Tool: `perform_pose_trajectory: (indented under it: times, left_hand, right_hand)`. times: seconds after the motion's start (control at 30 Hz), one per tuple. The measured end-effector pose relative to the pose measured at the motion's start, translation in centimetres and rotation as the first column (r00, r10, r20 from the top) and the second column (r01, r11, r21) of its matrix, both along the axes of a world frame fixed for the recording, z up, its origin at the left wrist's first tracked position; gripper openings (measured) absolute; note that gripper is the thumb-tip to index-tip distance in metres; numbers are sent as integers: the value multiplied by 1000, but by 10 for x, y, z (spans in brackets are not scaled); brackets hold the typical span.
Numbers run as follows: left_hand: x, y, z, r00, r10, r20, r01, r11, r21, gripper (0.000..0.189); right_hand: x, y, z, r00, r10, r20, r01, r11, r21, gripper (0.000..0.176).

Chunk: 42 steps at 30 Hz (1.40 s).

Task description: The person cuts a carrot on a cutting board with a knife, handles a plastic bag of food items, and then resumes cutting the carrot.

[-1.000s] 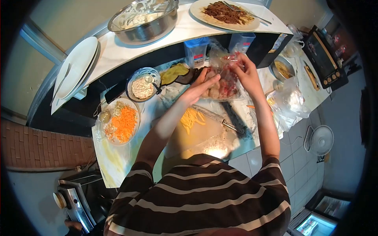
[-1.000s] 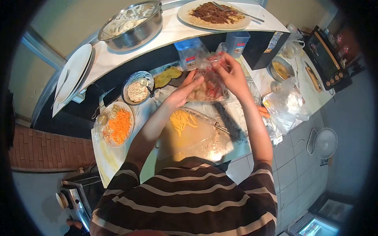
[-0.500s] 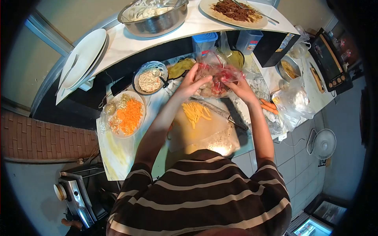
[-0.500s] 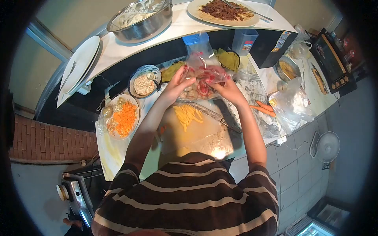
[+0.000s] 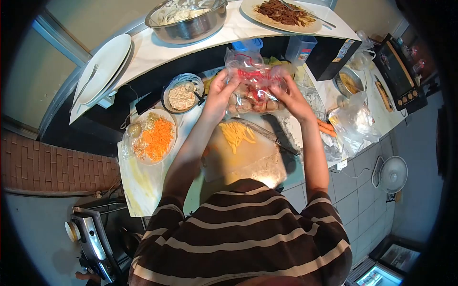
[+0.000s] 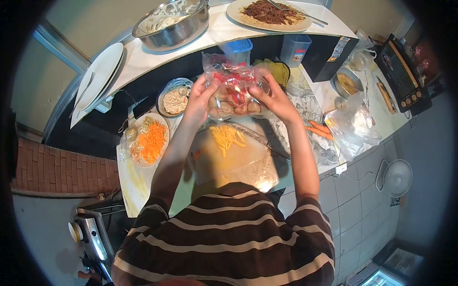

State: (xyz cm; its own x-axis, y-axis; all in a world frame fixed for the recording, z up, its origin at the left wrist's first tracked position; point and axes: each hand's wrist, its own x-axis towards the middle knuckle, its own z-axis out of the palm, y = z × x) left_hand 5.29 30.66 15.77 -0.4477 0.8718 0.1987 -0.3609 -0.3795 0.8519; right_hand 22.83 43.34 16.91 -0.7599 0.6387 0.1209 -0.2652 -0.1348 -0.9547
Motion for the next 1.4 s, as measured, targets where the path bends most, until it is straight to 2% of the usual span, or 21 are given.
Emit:
perform_pose_trajectory:
  times: [0.07, 0.1, 0.2, 0.27, 0.37, 0.4, 0.47, 0.53, 0.6, 0.7, 0.77, 0.8, 0.83, 0.87, 0.93, 0.97, 1.1, 1.17, 1.27, 1.37, 1.4]
  left_hand:
    - [-1, -3, 10, 981, 34, -189, -25, 999, 49, 23]
    - [-1, -6, 15, 981, 36, -190, -26, 998, 51, 23]
    - [-5, -15, 34, 935, 48, -350, -49, 999, 4, 19]
    - [-10, -20, 46, 855, 191, -482, -194, 980, 43, 13]
    - [-13, -14, 46, 926, 183, -329, -182, 983, 34, 11]
    - [-17, -11, 43, 962, 135, -235, -127, 991, 49, 12]
    - [-11, -10, 39, 986, 62, -152, -49, 995, 87, 19]
    - [10, -17, 44, 974, 156, -163, -164, 986, -34, 28]
    - [11, -27, 48, 991, 68, -116, -83, 989, -123, 33]
    - [1, -25, 46, 998, -51, -41, 42, 979, -200, 27]
    - [-7, -22, 38, 958, 23, -287, -59, 991, -118, 20]
    - [-8, -23, 38, 957, 22, -289, -58, 991, -117, 20]
    - [-9, -23, 39, 922, 76, -379, -119, 989, -90, 17]
    - [-9, -23, 43, 876, 131, -464, -178, 982, -58, 15]
    - [-9, -22, 51, 832, 150, -533, -200, 979, -36, 15]
    - [-9, -22, 53, 784, 171, -597, -222, 975, -12, 16]
    - [-7, -29, 51, 860, 130, -494, -217, 968, -124, 19]
    - [-6, -33, 51, 915, -22, -402, -62, 979, -194, 23]
    - [-2, -43, 50, 888, -124, -442, 16, 971, -240, 31]
    - [1, -48, 44, 968, -47, -247, 7, 987, -159, 22]
    - [-1, -49, 43, 967, -50, -250, 10, 987, -161, 22]
  right_hand:
    - [2, 1, 7, 983, 85, 163, -146, 900, 411, 27]
    - [-1, -2, 9, 991, 28, 134, -87, 887, 454, 26]
    - [1, 5, 9, 996, -67, 51, 40, 907, 420, 20]
    - [-1, 14, 12, 1000, -15, 16, 8, 926, 377, 18]
    - [-15, 23, 17, 994, 106, 25, -109, 960, 256, 25]
    - [-19, 18, 21, 995, 101, 15, -102, 959, 265, 25]
    - [-31, -4, 27, 991, -34, -128, 36, 999, 13, 29]
    - [-30, -2, 21, 993, -3, -115, 9, 999, 53, 32]
    - [-26, 3, 14, 998, 56, 23, -59, 985, 164, 32]
    - [-24, 7, 11, 998, 65, 8, -65, 976, 210, 38]
    - [-22, -2, 21, 994, 86, 61, -101, 944, 314, 36]
    - [-20, -5, 25, 989, 95, 115, -134, 903, 408, 34]
    - [-22, 6, 15, 967, 105, 231, -184, 918, 351, 43]
    - [-23, 7, 19, 968, 103, 229, -181, 918, 353, 43]
    - [-22, 7, 29, 992, 124, 26, -112, 762, 638, 43]
    - [-22, -1, 32, 993, 111, 42, -117, 863, 492, 37]
    - [-23, -4, 27, 997, 29, 71, -55, 919, 390, 34]
    - [-24, -1, 27, 985, 171, 38, -175, 953, 247, 38]
    - [-25, 1, 9, 982, 164, -98, -152, 981, 119, 38]
    - [-5, 3, 13, 949, 292, 116, -310, 930, 195, 37]
    - [-6, 5, 13, 951, 290, 112, -307, 932, 194, 37]
